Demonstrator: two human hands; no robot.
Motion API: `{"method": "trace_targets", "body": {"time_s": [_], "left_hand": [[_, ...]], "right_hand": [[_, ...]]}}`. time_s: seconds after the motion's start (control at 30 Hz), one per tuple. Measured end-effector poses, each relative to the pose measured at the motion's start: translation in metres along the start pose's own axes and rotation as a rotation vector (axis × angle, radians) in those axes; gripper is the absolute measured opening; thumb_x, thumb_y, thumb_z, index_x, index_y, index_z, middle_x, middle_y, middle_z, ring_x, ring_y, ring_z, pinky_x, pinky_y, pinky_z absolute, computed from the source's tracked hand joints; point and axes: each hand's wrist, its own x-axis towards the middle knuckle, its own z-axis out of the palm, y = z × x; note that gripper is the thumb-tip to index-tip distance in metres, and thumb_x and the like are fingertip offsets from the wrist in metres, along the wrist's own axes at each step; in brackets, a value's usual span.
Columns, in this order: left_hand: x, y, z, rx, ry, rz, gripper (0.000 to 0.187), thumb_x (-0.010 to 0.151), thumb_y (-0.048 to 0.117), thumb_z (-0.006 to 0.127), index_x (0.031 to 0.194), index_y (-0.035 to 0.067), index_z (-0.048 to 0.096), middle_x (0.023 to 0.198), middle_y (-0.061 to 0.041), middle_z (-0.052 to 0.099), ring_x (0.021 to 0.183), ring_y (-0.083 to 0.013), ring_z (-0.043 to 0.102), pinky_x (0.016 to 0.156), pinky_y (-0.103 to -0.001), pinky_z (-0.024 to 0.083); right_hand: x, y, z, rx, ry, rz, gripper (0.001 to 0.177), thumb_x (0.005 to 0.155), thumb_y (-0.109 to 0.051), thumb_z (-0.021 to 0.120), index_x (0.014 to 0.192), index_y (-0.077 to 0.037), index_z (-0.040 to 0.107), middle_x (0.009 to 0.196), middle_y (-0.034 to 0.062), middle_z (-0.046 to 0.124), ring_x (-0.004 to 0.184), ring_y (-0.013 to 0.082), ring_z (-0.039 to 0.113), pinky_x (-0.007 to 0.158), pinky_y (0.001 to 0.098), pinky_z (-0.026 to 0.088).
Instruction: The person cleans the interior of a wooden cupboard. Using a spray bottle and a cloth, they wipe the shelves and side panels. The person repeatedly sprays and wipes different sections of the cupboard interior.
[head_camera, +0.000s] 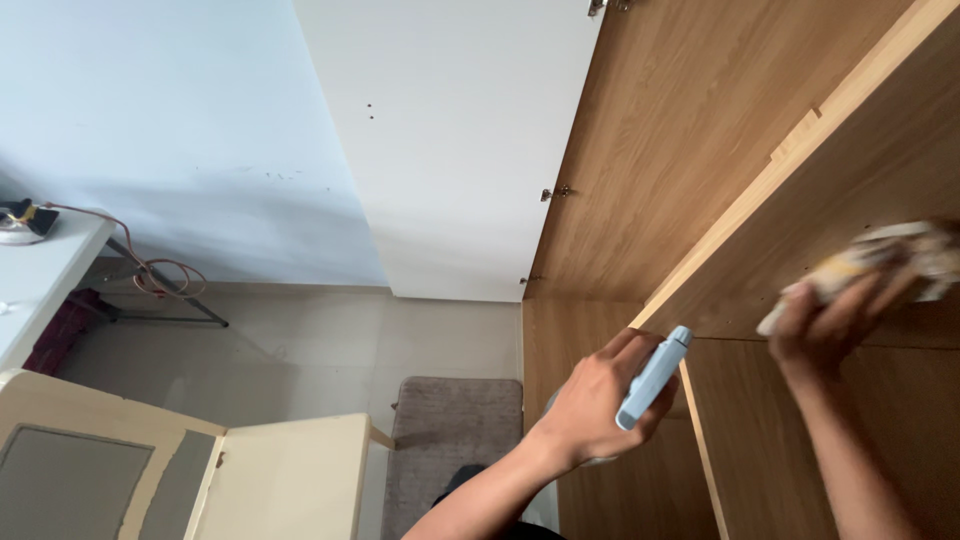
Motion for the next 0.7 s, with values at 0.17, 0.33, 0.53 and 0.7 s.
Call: {"method": "trace_targets", "body": {"time_s": [0.17, 0.33, 0.53, 0.7], "left_hand": [[0.004, 0.003, 0.004, -0.012, -0.028, 0.006, 0.034, 0.091, 0.015, 0.064, 0.123, 0.003, 0.062, 0.121, -0.017, 0.067, 0.096, -0.0414, 0.069, 0.085, -0.046, 0.056], [0.013, 0.000, 0.004, -0.015, -0.090, 0.056, 0.035, 0.086, 0.010, 0.063, 0.119, 0.000, 0.060, 0.117, -0.019, 0.068, 0.094, -0.0401, 0.071, 0.087, -0.044, 0.058], [0.019, 0.003, 0.004, -0.039, -0.104, 0.186, 0.035, 0.085, 0.005, 0.065, 0.119, -0.002, 0.061, 0.113, -0.021, 0.067, 0.091, -0.0404, 0.072, 0.083, -0.043, 0.060], [0.040, 0.014, 0.007, -0.100, -0.192, 0.231, 0.041, 0.084, 0.005, 0.066, 0.124, -0.001, 0.061, 0.108, -0.021, 0.067, 0.084, -0.0400, 0.071, 0.078, -0.044, 0.059]], "right_hand": [[-0.015, 0.007, -0.002, -0.088, -0.079, -0.011, 0.079, 0.102, -0.045, 0.046, 0.162, 0.004, 0.033, 0.168, 0.0313, 0.016, 0.158, 0.0522, 0.015, 0.131, 0.0659, 0.014], [0.032, 0.026, -0.019, 0.039, 0.119, 0.043, 0.080, 0.111, -0.044, 0.043, 0.168, 0.007, 0.021, 0.173, 0.0317, 0.008, 0.160, 0.0485, 0.008, 0.131, 0.0611, 0.007], [0.042, 0.025, -0.007, 0.286, 0.463, 0.224, 0.066, 0.120, -0.035, 0.041, 0.170, 0.002, 0.017, 0.175, 0.0205, 0.011, 0.164, 0.0337, 0.012, 0.134, 0.0464, 0.010], [-0.012, 0.028, 0.008, 0.296, 0.475, 0.571, 0.059, 0.115, -0.033, 0.041, 0.160, 0.005, 0.033, 0.162, 0.0228, 0.043, 0.149, 0.0335, 0.043, 0.128, 0.0440, 0.032]]}}
